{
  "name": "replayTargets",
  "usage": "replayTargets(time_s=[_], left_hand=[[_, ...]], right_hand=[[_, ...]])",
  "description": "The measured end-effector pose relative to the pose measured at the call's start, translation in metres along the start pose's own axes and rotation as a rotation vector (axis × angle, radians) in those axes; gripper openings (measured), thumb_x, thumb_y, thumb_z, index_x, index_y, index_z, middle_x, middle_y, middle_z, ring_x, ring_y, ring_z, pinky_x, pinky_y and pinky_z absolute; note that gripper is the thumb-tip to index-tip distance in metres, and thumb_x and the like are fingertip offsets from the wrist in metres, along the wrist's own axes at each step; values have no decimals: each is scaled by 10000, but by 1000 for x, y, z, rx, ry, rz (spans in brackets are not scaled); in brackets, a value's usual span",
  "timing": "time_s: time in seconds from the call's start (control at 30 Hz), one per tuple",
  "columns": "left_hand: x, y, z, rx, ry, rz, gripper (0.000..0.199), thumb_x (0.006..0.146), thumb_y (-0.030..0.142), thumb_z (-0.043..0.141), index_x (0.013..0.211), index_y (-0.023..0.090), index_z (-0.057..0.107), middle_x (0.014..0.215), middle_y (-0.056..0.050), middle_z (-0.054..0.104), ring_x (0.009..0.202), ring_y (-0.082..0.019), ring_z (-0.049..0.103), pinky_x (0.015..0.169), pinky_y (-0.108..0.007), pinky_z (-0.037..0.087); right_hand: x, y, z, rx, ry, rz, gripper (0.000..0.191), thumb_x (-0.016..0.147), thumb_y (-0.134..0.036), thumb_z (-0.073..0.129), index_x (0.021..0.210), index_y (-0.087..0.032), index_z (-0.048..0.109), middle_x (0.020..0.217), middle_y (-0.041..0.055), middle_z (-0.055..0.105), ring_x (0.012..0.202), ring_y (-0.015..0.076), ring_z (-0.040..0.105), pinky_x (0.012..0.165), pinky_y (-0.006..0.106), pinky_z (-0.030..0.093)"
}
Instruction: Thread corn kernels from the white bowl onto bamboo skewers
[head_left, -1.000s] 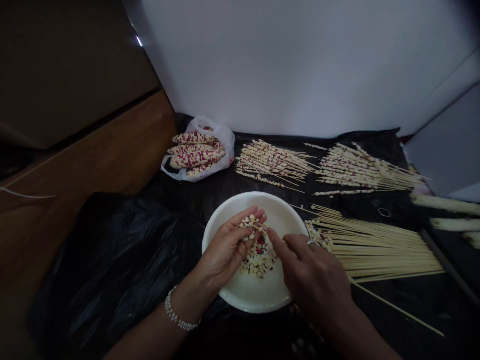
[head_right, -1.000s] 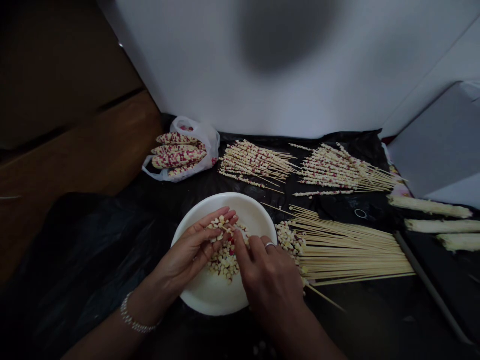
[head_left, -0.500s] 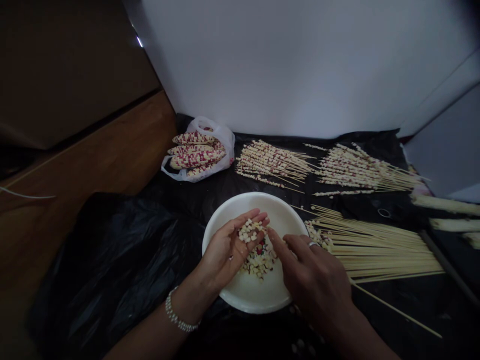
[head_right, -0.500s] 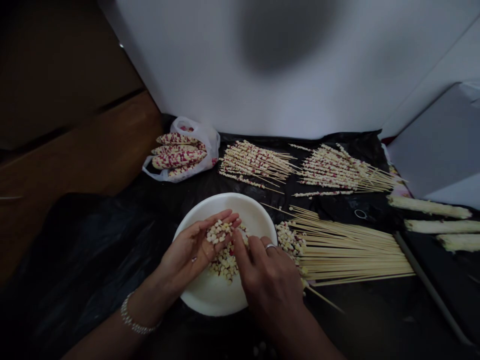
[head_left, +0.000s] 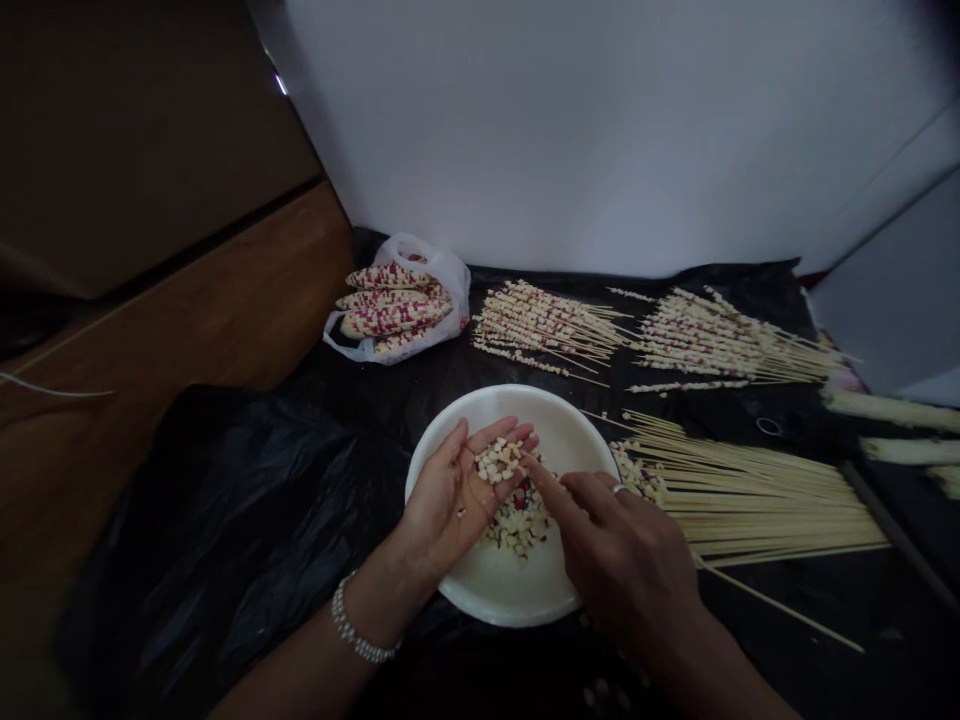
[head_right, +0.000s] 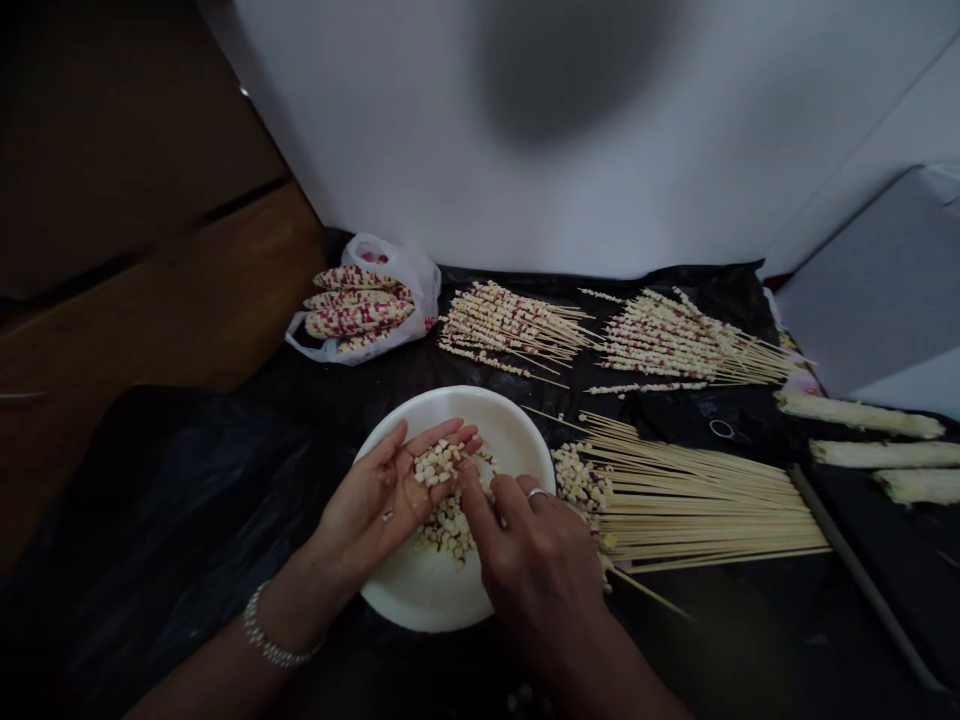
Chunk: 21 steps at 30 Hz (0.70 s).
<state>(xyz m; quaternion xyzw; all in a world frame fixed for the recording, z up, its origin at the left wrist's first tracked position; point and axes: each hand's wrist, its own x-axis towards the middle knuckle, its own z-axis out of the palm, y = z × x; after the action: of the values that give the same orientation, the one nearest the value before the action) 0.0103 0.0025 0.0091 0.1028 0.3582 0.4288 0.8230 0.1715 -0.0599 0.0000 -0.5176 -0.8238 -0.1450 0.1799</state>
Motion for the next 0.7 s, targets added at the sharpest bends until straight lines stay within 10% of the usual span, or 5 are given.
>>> replayTargets(time_s=[0.2, 0.7], left_hand=[[2, 3, 4, -68, -3, -54, 518, 926, 377, 352, 1335, 68, 431, 1259, -210, 574, 1165, -309, 546, 938, -446, 471], [1, -3, -2, -10, 19, -27, 278, 844, 73, 503, 1101, 63, 610, 1149, -133, 644, 1127, -222, 578, 1005, -330, 453]], right_hand=[[3, -6, -1, 33, 2, -157, 451, 785, -81, 496, 1221, -152, 590, 806, 57, 644, 669, 158, 558, 546, 288, 364], [1, 5, 4, -51, 11, 120, 492, 799, -54, 464, 1250, -215, 577, 795, 46, 642, 648, 137, 553, 541, 257, 373]])
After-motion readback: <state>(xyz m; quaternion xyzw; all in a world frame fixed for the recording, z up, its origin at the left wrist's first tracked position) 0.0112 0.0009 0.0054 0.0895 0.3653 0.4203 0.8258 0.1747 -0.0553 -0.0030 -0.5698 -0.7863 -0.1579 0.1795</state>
